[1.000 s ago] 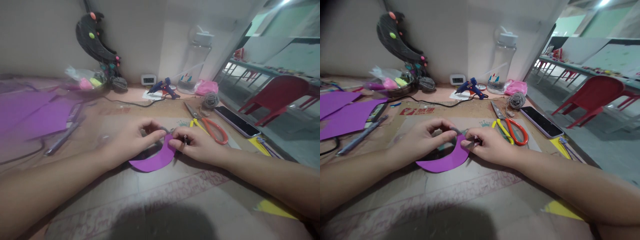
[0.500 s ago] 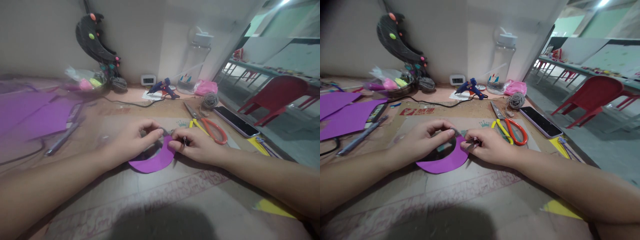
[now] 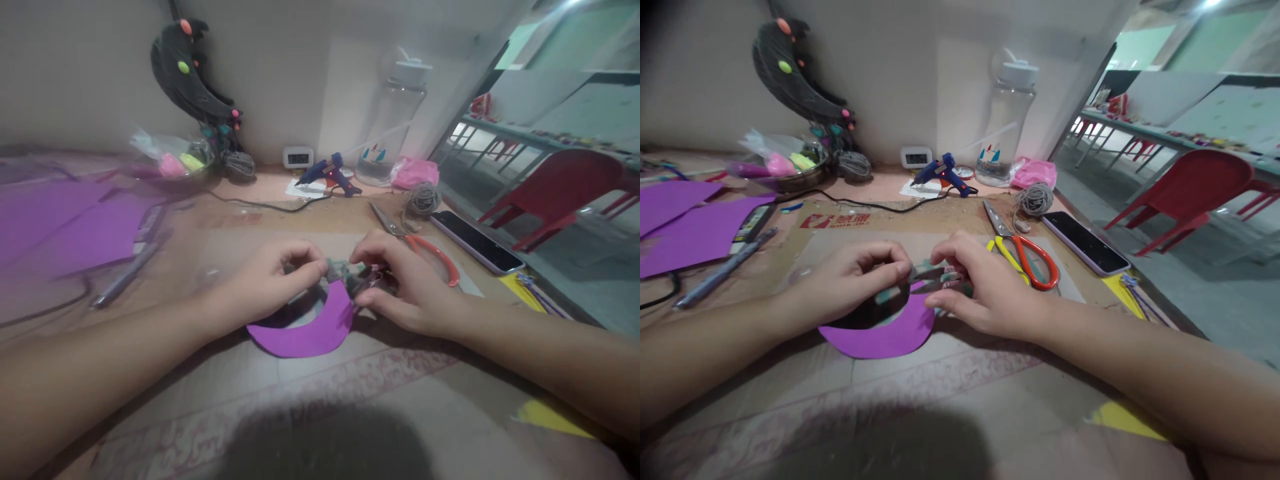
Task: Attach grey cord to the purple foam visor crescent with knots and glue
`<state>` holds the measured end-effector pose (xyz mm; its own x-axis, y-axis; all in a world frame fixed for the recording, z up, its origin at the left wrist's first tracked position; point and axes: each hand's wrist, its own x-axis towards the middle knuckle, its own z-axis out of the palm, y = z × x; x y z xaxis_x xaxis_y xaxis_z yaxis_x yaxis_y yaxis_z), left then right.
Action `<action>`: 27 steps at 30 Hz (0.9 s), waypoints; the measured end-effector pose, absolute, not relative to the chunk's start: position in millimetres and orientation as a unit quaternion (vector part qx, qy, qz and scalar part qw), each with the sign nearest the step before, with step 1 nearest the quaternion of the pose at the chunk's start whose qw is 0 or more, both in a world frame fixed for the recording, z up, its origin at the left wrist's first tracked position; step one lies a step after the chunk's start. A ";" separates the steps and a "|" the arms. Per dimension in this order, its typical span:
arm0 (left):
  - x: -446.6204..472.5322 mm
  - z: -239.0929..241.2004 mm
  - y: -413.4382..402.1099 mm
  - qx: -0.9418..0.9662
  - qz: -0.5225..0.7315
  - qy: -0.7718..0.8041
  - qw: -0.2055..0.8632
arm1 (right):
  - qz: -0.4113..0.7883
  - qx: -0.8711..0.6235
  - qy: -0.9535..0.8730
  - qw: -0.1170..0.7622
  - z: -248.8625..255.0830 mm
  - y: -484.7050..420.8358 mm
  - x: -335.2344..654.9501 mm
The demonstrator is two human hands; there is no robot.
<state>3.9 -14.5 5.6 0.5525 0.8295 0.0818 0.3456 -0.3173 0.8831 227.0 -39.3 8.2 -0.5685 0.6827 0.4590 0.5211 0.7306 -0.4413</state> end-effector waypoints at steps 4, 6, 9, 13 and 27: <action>3.6 4.4 -13.4 0.762 0.257 0.372 0.465 | 0.079 -0.305 -0.912 0.262 15.0 -35.1 234.6; 3.1 2.7 -12.5 0.751 0.248 0.366 0.490 | 0.038 -0.312 -0.923 0.221 17.0 -30.3 237.1; 2.1 0.0 -11.5 0.736 0.233 0.371 0.516 | -0.042 -0.318 -0.926 0.197 18.2 -24.7 239.5; 2.0 -0.4 -11.5 0.745 0.249 0.362 0.501 | -0.058 -0.319 -0.923 0.205 16.2 -26.1 240.5; 3.4 3.1 -12.0 0.737 0.239 0.379 0.507 | -0.129 -0.190 -0.945 0.231 11.9 -42.5 233.3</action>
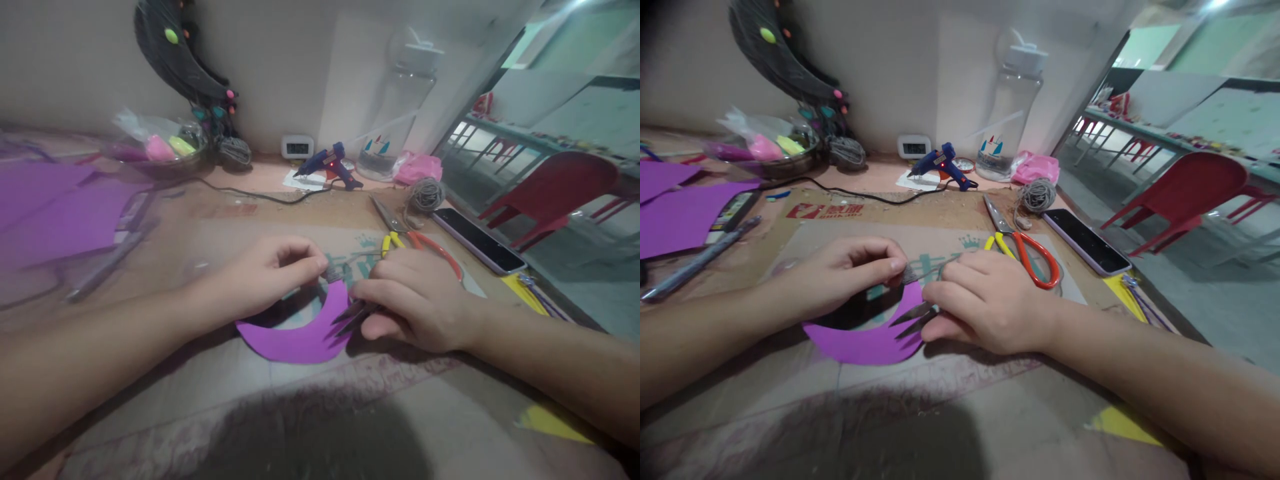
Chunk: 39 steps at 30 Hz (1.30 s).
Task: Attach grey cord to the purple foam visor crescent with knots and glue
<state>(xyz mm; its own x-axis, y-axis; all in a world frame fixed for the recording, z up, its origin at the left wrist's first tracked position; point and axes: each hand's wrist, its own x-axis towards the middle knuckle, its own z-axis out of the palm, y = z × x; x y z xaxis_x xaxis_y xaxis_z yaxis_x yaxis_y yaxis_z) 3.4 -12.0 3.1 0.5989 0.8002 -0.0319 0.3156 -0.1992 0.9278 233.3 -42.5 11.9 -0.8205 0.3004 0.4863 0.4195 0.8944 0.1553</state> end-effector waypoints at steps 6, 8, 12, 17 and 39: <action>3.2 3.4 -10.7 0.728 0.230 0.378 0.523 | -0.125 -0.137 -0.954 0.236 10.2 -48.6 229.1; 2.9 3.6 -10.1 0.722 0.229 0.376 0.534 | -0.134 -0.135 -0.955 0.227 9.5 -47.9 229.2; 2.2 4.6 -8.7 0.706 0.212 0.357 0.574 | -0.112 -0.148 -0.955 0.231 7.8 -44.3 229.8; 0.0 4.5 -7.8 0.667 0.211 0.321 0.638 | -0.115 -0.124 -0.963 0.210 6.9 -44.1 229.7; -0.7 2.4 -13.9 0.717 0.189 0.364 0.563 | -0.116 -0.199 -0.953 0.196 30.4 -41.4 240.8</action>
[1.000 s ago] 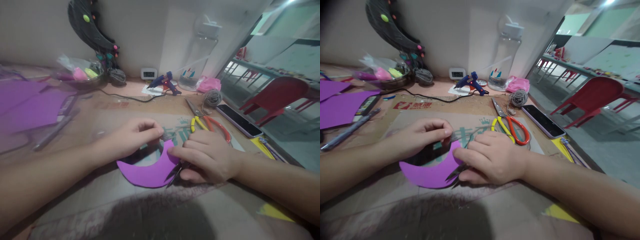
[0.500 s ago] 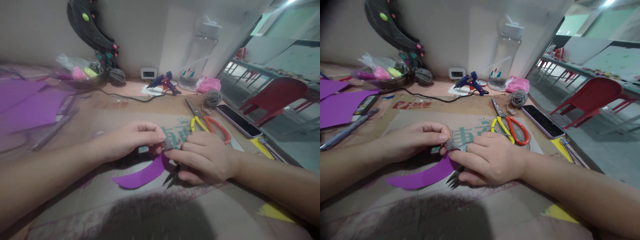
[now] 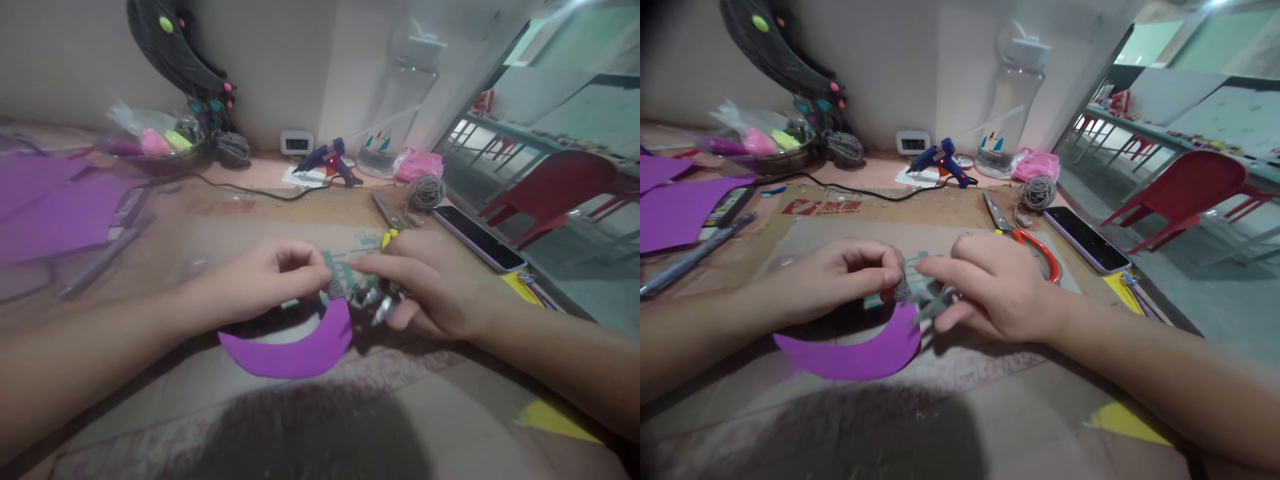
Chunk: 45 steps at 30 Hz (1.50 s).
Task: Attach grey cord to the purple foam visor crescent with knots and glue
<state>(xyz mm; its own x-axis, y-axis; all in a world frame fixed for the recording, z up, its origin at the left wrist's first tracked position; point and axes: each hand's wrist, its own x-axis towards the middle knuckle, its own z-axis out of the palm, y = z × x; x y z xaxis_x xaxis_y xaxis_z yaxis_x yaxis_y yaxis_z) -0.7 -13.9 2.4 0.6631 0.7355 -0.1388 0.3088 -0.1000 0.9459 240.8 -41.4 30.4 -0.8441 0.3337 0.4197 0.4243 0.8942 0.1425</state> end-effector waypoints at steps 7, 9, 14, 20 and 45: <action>-1.0 1.7 -14.1 0.728 0.180 0.371 0.547 | -0.147 -0.246 -0.925 0.248 7.1 -28.6 238.4; -1.7 1.8 -14.2 0.731 0.175 0.378 0.540 | -0.164 -0.228 -0.927 0.247 5.1 -28.5 238.4; -2.0 4.8 -15.9 0.735 0.173 0.383 0.532 | -0.174 -0.233 -0.927 0.237 8.2 -29.0 238.9; 1.2 8.6 -18.5 0.742 0.182 0.368 0.530 | -0.158 -0.240 -0.933 0.219 10.1 -28.3 239.6; 1.0 6.8 -15.1 0.744 0.174 0.362 0.533 | -0.158 -0.223 -0.935 0.226 10.4 -30.0 238.5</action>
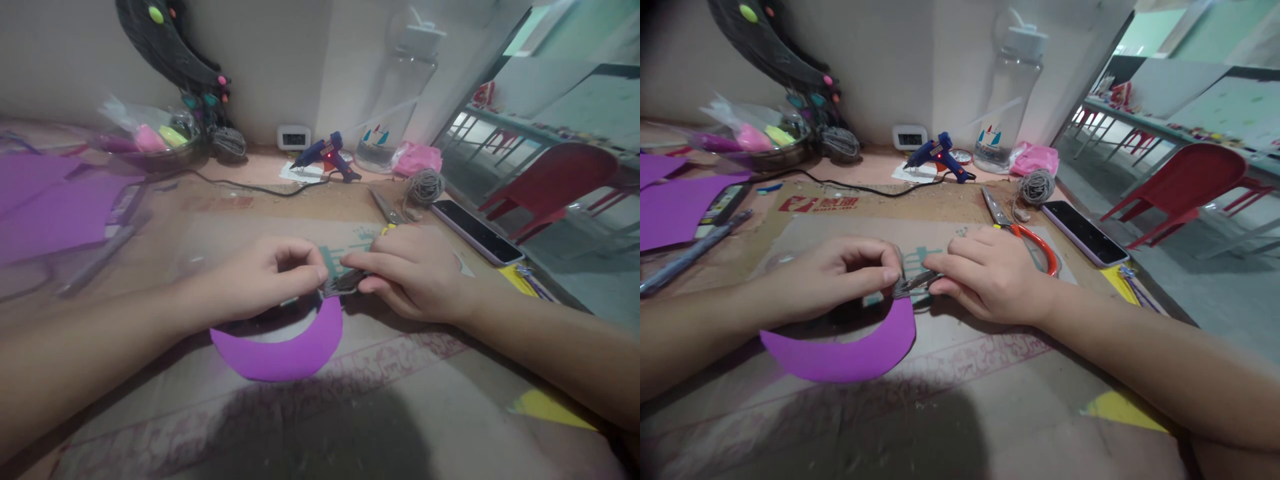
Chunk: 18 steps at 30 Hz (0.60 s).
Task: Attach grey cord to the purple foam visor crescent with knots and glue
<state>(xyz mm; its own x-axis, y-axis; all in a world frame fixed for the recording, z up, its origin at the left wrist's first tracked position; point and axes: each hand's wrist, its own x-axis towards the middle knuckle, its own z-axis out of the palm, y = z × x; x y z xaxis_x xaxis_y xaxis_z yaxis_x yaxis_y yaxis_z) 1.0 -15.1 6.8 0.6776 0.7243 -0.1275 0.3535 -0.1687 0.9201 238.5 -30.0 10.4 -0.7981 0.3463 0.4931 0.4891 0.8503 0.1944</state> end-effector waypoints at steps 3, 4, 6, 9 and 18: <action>-0.6 6.1 -14.7 0.736 0.166 0.376 0.537 | -0.149 -0.230 -0.935 0.226 9.4 -29.7 238.5; -1.2 5.6 -14.5 0.734 0.166 0.380 0.539 | -0.145 -0.233 -0.935 0.227 8.9 -29.5 238.6; -1.9 4.5 -13.9 0.732 0.167 0.381 0.539 | -0.135 -0.237 -0.935 0.228 7.9 -29.1 238.8; -1.8 3.7 -13.3 0.732 0.166 0.375 0.544 | -0.126 -0.240 -0.936 0.226 7.3 -28.8 238.7; 0.2 5.5 -13.2 0.735 0.169 0.366 0.545 | -0.129 -0.233 -0.935 0.236 6.9 -28.4 238.0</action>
